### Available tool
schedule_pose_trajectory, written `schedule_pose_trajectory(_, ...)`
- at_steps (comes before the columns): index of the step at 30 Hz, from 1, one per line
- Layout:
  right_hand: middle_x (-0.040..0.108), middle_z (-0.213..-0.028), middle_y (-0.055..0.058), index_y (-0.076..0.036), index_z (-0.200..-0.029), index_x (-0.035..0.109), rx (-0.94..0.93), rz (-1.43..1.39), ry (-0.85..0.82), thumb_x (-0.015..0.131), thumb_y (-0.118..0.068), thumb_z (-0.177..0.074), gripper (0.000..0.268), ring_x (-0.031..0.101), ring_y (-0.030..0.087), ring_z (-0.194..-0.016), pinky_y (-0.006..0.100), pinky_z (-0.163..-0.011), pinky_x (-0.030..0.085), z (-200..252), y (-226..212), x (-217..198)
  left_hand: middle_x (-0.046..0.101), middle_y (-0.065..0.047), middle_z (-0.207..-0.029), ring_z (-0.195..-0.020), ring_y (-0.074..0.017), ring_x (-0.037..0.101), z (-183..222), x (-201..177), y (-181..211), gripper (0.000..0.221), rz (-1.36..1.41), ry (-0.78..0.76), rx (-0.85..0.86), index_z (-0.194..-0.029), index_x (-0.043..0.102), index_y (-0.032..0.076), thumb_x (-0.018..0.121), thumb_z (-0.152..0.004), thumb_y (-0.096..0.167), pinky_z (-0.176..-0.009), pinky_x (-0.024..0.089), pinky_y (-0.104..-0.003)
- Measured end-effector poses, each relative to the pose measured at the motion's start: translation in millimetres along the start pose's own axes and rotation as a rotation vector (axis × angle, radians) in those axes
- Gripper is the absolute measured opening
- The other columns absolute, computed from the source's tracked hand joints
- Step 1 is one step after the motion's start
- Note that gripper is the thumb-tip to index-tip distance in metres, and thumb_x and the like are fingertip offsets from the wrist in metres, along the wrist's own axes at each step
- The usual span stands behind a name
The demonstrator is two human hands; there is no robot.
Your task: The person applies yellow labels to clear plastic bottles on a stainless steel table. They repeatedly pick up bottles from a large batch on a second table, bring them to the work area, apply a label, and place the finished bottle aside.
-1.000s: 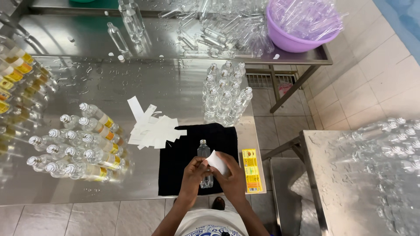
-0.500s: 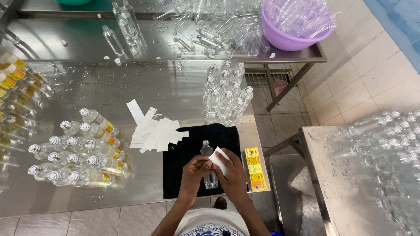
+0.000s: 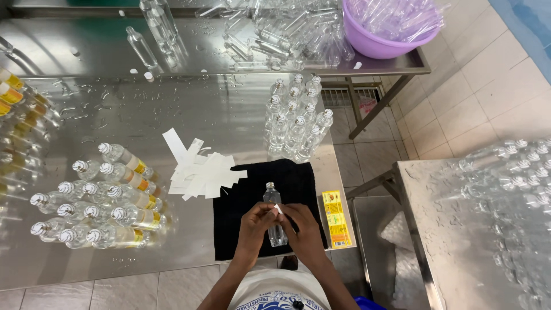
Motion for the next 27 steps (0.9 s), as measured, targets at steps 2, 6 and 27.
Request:
schedule_pose_trajectory(2, 0.074, -0.123, 0.009, -0.011, -0.135, 0.074, 0.045, -0.062, 0.013, 0.065, -0.020, -0.108, 0.030, 0.073, 0.024, -0.114, 0.035, -0.094, 0.061, -0.9, -3.6, -2.5, 0.077, -0.010, -0.089, -0.087, -0.0194, 0.076, -2.3, 2.0, -3.4, 0.018, 0.006, -0.021, 0.012, -0.106, 0.076, 0.003, 0.076, -0.100, 0.020, -0.087, 0.067, -0.037)
schedule_pose_trajectory(6, 0.077, -0.117, 0.006, -0.011, -0.125, 0.078, 0.143, -0.212, 0.050, 0.069, -0.019, -0.105, 0.023, 0.077, 0.020, -0.108, 0.032, -0.091, 0.062, -8.7, -9.0, -8.8, 0.077, -0.007, -0.092, -0.091, -0.0168, 0.075, -4.0, 8.1, -0.6, 0.015, -0.009, -0.044, 0.013, -0.107, 0.073, 0.007, 0.072, -0.103, 0.022, -0.088, 0.065, -0.036)
schedule_pose_trajectory(27, 0.080, -0.102, 0.009, -0.002, -0.106, 0.080, 0.605, -0.755, -0.023, 0.071, -0.008, -0.102, 0.012, 0.074, 0.020, -0.093, 0.034, -0.087, 0.063, -22.4, 41.8, -26.2, 0.075, -0.001, -0.095, -0.085, -0.0116, 0.068, -22.6, 5.7, -9.8, 0.025, -0.181, -0.020, 0.018, -0.118, 0.078, 0.008, 0.076, -0.100, 0.025, -0.077, 0.054, -0.027)
Point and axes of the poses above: each hand's wrist, its own z-axis away from the middle knuckle, its own x-axis out of the palm, y = z × x, the point moved 1 cm from there along -z, towards the middle knuckle
